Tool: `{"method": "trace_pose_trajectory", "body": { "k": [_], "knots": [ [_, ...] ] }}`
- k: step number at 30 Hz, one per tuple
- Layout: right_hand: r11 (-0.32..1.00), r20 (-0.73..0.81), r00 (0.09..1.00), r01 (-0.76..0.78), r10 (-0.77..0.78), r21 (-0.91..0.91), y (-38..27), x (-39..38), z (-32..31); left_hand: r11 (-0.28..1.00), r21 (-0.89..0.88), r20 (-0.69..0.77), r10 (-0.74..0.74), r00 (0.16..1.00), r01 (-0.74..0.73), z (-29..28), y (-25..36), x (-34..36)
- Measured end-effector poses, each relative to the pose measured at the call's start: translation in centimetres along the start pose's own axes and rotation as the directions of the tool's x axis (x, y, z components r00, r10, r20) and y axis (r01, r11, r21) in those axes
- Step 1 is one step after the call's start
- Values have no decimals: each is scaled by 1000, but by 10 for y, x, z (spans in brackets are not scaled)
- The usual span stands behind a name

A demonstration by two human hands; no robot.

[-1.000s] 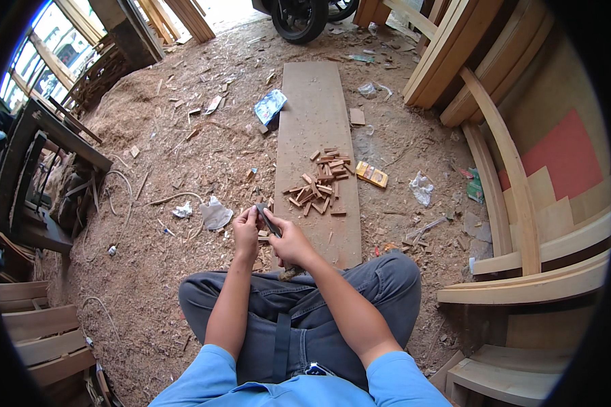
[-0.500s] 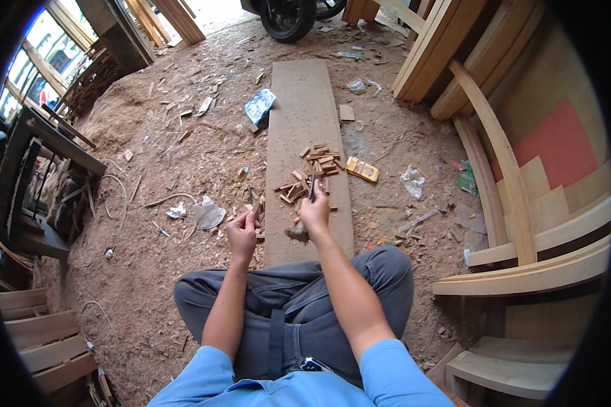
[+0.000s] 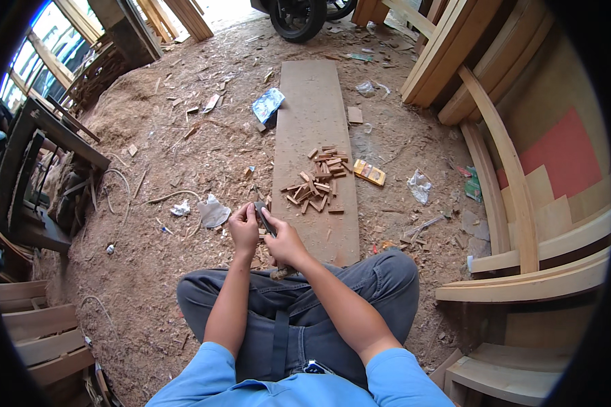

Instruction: The person sits on the floor and uses a small knife to shave and shape small wooden pieces. They repeatedly pick up pieces, pare them, and place them back on a board.

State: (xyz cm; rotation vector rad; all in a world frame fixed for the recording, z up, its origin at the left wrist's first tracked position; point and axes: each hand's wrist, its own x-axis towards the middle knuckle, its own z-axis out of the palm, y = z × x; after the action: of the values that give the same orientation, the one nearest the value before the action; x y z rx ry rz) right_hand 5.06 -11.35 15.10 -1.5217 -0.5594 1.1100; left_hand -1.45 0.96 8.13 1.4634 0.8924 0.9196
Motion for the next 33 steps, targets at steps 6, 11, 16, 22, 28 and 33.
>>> {"method": "trace_pose_trajectory", "body": {
  "k": [6,11,16,22,28,33],
  "knots": [
    [997,-1,998,-58,58,55,17,8,4,996,83,91,18,996,-25,-3,0,6],
    [955,-407,913,133,-14,265,0,29,-34,997,78,237,-39,971,20,6,3,-21],
    [948,-327,944,65,43,310,-5,25,-59,991,-96,155,-74,985,90,9,2,-14],
    [967,72,994,67,-87,246,6,11,-10,944,-210,107,-235,966,253,0,-4,1],
    [996,34,999,-5,1,94,-9,1,-5,950,-236,112,-182,977,204,2,-7,2],
    [998,23,999,-42,41,45,2,4,-9,978,-139,150,-135,979,156,-1,-11,6]
  ]
}}
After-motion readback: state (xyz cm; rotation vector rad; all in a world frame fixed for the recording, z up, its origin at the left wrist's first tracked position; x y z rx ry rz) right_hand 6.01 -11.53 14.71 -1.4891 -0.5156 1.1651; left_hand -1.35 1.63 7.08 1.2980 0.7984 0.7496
